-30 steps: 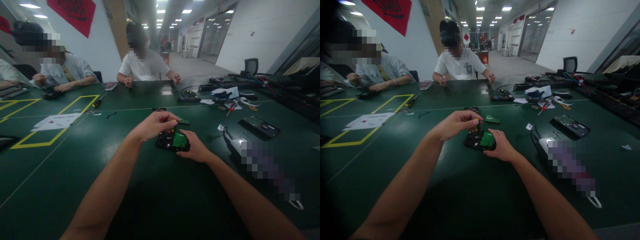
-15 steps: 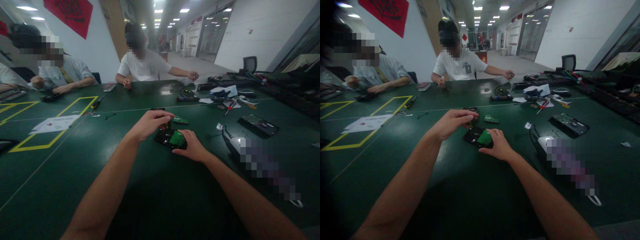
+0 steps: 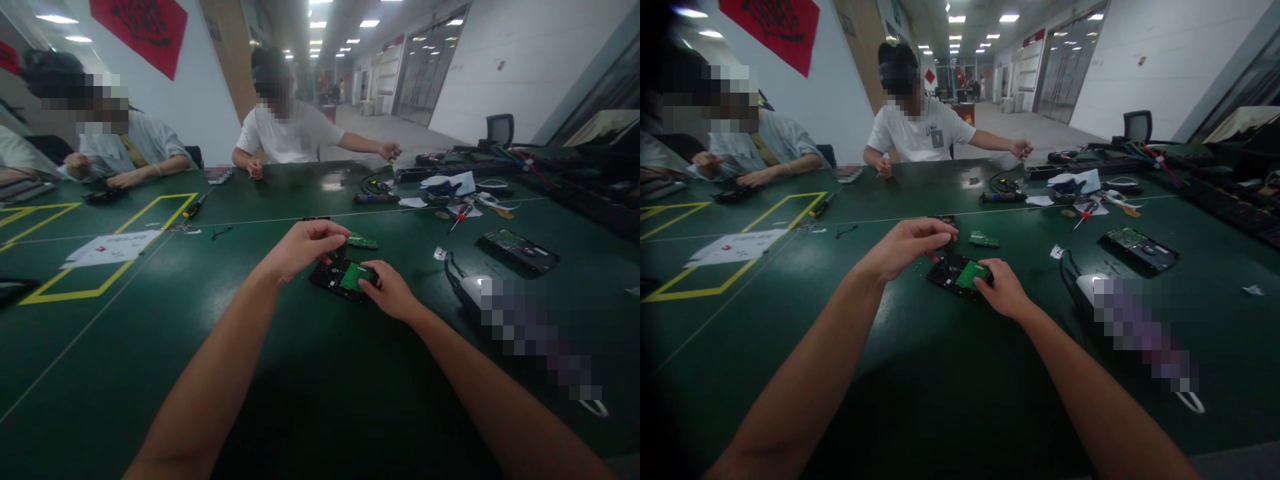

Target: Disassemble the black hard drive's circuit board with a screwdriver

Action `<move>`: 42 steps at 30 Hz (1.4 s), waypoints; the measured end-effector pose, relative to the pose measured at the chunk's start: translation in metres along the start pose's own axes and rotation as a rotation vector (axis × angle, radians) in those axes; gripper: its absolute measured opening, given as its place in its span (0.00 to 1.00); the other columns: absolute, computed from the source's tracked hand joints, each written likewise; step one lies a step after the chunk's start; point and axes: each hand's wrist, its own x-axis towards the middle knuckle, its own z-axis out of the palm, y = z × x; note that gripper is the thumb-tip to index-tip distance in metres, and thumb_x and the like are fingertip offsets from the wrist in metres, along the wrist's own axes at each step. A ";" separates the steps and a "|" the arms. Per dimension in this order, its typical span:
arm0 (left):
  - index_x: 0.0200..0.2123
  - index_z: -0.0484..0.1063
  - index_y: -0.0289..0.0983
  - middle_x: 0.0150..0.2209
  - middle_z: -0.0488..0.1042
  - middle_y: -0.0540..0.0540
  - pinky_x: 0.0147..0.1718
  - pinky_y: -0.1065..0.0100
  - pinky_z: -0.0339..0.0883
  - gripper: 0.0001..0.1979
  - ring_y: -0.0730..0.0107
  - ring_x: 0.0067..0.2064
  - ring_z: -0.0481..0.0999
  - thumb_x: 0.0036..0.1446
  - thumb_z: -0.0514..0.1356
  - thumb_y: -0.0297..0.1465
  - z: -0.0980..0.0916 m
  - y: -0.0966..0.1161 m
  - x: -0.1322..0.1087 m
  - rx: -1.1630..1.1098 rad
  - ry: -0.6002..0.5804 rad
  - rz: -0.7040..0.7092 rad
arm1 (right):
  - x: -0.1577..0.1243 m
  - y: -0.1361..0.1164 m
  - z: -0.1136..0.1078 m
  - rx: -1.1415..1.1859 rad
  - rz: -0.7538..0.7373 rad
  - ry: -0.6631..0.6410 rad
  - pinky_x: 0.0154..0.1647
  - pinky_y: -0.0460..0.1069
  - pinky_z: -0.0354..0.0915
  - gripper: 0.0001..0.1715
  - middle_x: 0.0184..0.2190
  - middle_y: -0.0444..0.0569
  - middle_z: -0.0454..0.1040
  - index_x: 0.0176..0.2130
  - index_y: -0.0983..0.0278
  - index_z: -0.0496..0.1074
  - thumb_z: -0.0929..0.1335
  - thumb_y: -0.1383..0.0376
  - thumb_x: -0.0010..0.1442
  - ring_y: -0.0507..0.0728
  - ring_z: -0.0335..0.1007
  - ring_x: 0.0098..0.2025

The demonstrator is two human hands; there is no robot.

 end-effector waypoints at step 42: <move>0.54 0.79 0.39 0.53 0.79 0.42 0.29 0.70 0.74 0.16 0.66 0.41 0.78 0.66 0.58 0.30 -0.004 0.001 0.001 0.291 -0.008 0.078 | 0.000 0.004 -0.004 0.000 0.001 -0.018 0.41 0.54 0.68 0.21 0.54 0.55 0.74 0.57 0.61 0.71 0.70 0.58 0.67 0.59 0.71 0.42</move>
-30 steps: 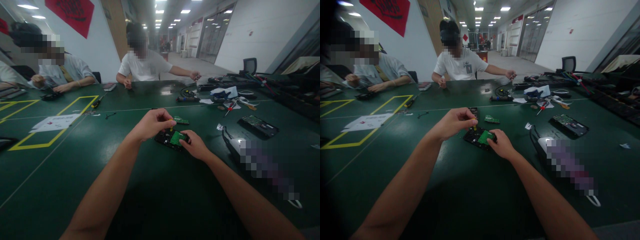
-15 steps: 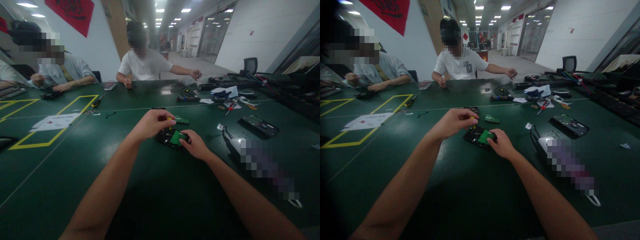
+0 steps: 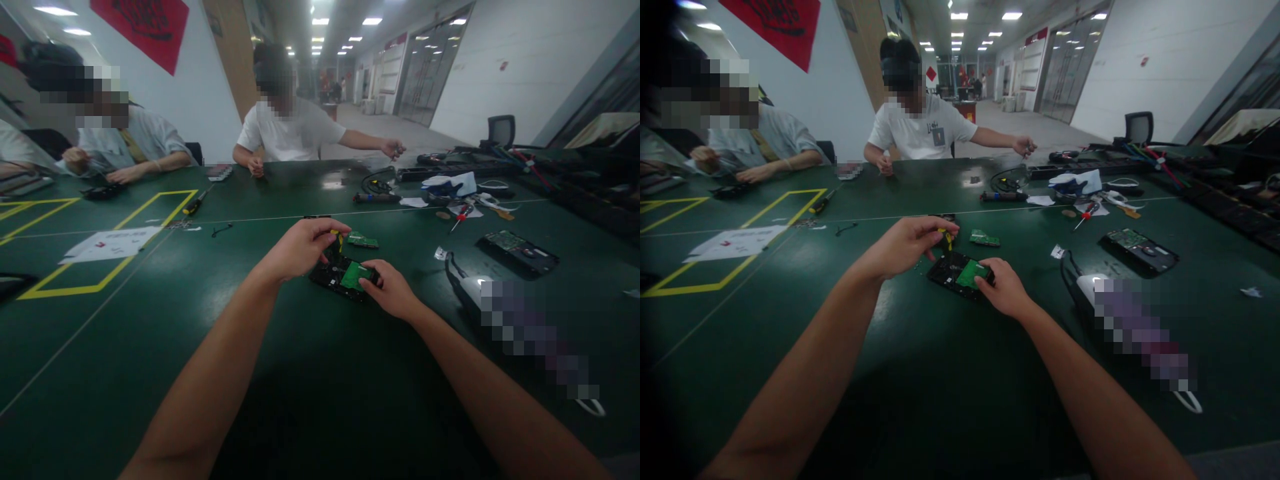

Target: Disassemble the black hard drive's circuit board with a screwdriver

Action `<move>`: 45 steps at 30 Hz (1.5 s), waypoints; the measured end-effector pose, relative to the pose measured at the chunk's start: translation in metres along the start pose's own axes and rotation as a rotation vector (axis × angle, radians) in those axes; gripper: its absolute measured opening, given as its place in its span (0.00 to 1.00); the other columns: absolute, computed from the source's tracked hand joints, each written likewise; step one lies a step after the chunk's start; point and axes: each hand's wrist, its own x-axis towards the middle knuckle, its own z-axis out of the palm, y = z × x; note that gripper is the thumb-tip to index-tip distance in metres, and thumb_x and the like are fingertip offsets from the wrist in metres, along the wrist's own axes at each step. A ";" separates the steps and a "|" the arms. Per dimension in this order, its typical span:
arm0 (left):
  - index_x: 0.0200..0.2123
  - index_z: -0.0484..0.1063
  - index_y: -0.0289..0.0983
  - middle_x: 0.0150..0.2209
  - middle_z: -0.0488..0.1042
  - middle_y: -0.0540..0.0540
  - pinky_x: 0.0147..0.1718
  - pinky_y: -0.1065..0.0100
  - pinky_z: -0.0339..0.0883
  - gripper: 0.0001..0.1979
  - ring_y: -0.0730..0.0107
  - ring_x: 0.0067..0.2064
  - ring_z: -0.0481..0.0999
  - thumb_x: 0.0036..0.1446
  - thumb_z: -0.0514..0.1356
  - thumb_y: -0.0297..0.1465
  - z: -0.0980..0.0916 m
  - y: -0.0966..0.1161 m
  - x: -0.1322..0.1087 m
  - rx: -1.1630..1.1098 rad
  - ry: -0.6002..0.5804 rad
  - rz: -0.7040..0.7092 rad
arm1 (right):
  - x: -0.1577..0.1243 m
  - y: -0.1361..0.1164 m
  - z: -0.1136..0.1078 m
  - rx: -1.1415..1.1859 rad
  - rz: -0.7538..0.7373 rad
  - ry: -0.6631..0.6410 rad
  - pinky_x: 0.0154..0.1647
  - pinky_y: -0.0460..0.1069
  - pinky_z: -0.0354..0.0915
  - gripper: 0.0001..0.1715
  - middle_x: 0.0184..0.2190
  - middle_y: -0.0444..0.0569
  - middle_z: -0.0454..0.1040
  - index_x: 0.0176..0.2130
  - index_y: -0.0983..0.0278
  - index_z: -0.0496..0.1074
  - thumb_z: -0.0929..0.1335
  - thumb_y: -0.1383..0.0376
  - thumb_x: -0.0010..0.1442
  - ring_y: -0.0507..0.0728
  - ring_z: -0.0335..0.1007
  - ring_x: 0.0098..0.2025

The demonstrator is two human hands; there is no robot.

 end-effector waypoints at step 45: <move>0.48 0.82 0.37 0.48 0.81 0.41 0.30 0.70 0.72 0.17 0.65 0.41 0.78 0.65 0.63 0.42 0.014 0.004 0.000 -0.130 0.060 -0.004 | 0.001 0.000 0.002 0.004 -0.016 0.022 0.44 0.57 0.70 0.20 0.56 0.57 0.73 0.56 0.62 0.72 0.69 0.58 0.68 0.60 0.72 0.45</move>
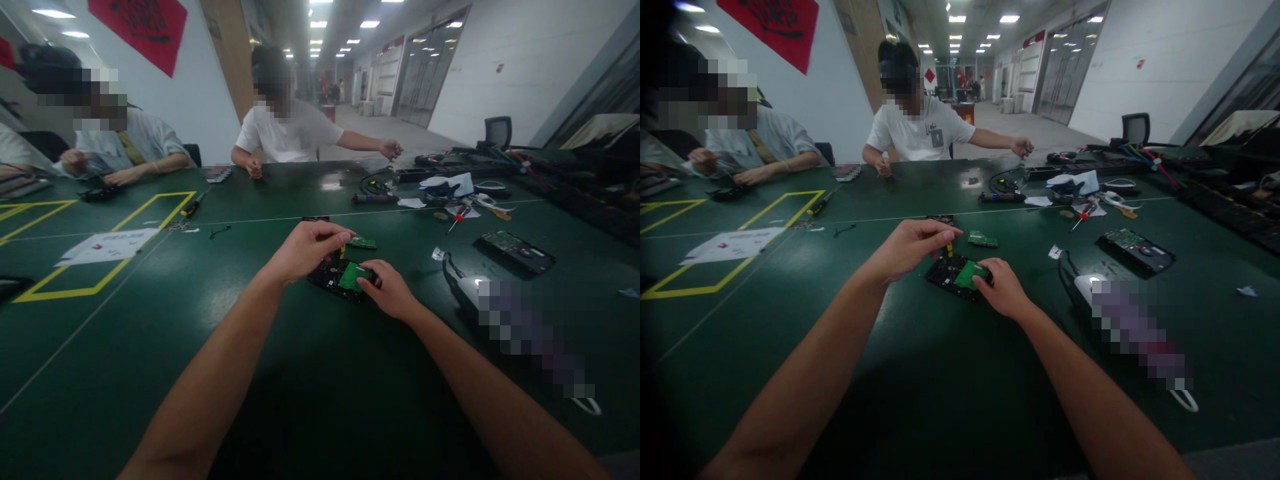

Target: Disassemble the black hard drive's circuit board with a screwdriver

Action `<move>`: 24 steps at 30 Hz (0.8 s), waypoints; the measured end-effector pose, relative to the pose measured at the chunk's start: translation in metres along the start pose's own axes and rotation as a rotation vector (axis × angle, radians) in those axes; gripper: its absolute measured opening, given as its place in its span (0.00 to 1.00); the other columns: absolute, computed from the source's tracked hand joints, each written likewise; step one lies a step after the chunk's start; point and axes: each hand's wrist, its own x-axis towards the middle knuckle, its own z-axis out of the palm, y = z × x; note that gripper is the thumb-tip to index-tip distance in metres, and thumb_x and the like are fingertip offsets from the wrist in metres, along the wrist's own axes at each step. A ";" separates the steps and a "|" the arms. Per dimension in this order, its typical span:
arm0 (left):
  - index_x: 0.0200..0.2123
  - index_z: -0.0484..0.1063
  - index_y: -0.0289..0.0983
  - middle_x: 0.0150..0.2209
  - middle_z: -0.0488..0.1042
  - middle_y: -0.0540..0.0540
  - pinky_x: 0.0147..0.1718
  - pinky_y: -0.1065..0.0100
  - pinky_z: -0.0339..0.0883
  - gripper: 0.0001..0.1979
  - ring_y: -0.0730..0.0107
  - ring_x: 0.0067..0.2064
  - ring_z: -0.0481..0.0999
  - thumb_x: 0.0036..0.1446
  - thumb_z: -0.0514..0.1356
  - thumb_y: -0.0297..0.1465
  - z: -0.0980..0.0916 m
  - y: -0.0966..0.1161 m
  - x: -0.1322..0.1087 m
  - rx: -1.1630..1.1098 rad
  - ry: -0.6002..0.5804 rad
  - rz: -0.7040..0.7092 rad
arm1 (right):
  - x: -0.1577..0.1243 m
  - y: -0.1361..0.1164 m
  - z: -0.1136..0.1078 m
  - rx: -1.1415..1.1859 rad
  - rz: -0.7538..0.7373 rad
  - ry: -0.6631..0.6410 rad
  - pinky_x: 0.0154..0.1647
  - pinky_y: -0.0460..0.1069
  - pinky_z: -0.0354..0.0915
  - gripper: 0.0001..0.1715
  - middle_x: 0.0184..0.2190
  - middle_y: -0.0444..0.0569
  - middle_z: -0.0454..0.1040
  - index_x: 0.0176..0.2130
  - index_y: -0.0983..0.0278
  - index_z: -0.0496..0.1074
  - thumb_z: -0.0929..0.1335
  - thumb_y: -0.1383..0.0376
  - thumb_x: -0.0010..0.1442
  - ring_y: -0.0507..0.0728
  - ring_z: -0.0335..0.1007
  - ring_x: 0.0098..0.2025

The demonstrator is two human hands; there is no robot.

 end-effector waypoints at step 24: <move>0.37 0.74 0.36 0.32 0.74 0.49 0.31 0.71 0.66 0.14 0.73 0.32 0.71 0.57 0.71 0.38 0.001 -0.003 0.001 -0.025 -0.032 0.016 | 0.000 -0.004 0.000 -0.012 0.019 -0.003 0.42 0.55 0.69 0.20 0.55 0.58 0.73 0.57 0.64 0.71 0.69 0.60 0.68 0.59 0.71 0.41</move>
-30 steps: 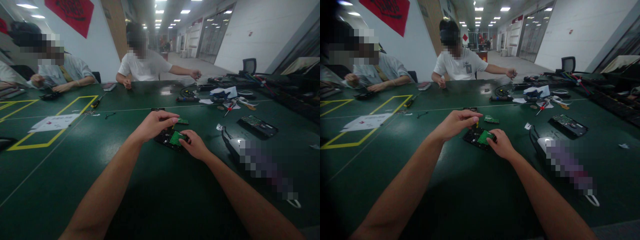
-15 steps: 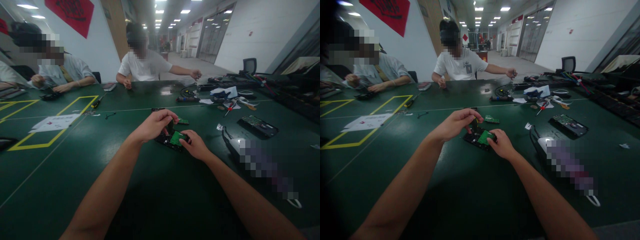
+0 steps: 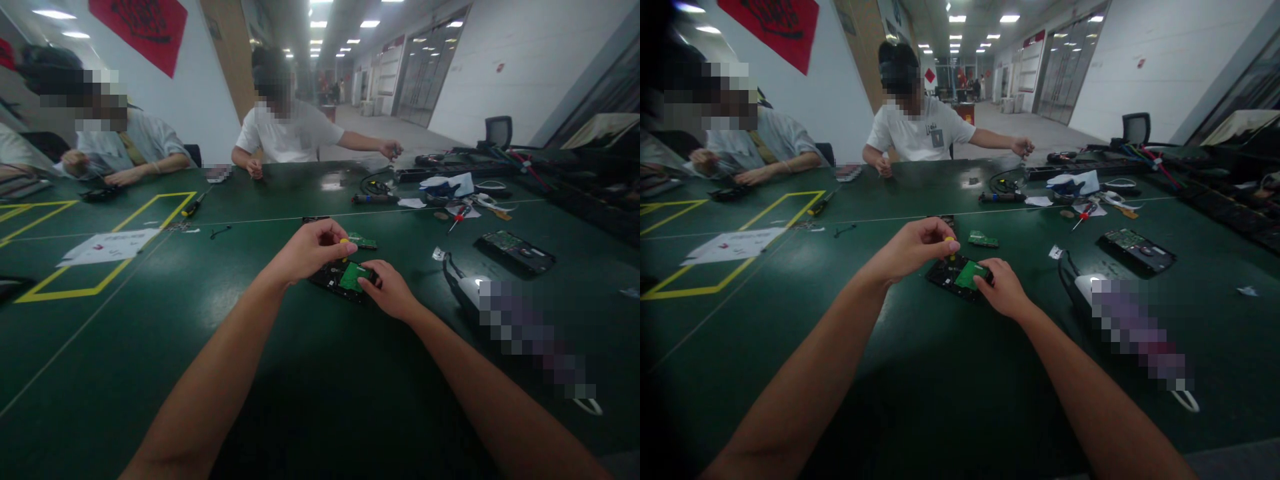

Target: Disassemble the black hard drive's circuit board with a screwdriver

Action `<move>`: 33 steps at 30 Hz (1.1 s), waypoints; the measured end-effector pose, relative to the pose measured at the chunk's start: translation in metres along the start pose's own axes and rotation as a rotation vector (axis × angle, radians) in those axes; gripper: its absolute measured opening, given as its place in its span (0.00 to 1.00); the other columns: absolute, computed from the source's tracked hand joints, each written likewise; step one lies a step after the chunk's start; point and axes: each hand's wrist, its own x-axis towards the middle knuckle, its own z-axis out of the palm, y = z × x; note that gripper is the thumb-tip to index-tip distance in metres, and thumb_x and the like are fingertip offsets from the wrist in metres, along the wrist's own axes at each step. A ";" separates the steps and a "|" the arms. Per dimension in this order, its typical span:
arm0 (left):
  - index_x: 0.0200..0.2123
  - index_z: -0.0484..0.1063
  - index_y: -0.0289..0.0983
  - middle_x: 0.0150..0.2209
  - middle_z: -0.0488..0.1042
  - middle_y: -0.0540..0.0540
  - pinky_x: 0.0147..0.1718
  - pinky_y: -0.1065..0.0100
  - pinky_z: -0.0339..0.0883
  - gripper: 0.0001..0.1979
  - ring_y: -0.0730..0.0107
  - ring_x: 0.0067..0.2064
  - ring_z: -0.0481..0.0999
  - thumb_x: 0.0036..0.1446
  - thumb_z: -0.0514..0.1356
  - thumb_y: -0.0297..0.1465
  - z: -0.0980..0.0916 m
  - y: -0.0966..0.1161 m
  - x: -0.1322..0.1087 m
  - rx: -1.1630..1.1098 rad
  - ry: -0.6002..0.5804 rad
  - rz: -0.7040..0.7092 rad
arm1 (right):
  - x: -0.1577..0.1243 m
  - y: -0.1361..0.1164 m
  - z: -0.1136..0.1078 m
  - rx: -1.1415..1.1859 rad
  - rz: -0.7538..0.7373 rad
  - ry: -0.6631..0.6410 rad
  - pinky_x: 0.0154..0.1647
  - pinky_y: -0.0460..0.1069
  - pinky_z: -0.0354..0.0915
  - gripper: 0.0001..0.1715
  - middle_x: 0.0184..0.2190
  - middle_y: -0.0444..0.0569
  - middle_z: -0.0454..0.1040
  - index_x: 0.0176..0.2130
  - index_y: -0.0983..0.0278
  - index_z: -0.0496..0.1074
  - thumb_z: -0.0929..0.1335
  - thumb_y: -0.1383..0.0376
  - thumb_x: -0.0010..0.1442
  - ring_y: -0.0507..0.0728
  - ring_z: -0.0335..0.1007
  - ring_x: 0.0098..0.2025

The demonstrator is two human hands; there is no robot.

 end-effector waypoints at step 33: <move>0.48 0.82 0.37 0.43 0.81 0.42 0.30 0.69 0.70 0.15 0.66 0.39 0.77 0.63 0.65 0.38 -0.006 0.004 -0.003 0.083 0.075 -0.077 | 0.000 0.004 0.001 -0.005 0.002 0.009 0.42 0.55 0.70 0.20 0.54 0.57 0.73 0.57 0.63 0.71 0.68 0.58 0.68 0.59 0.72 0.42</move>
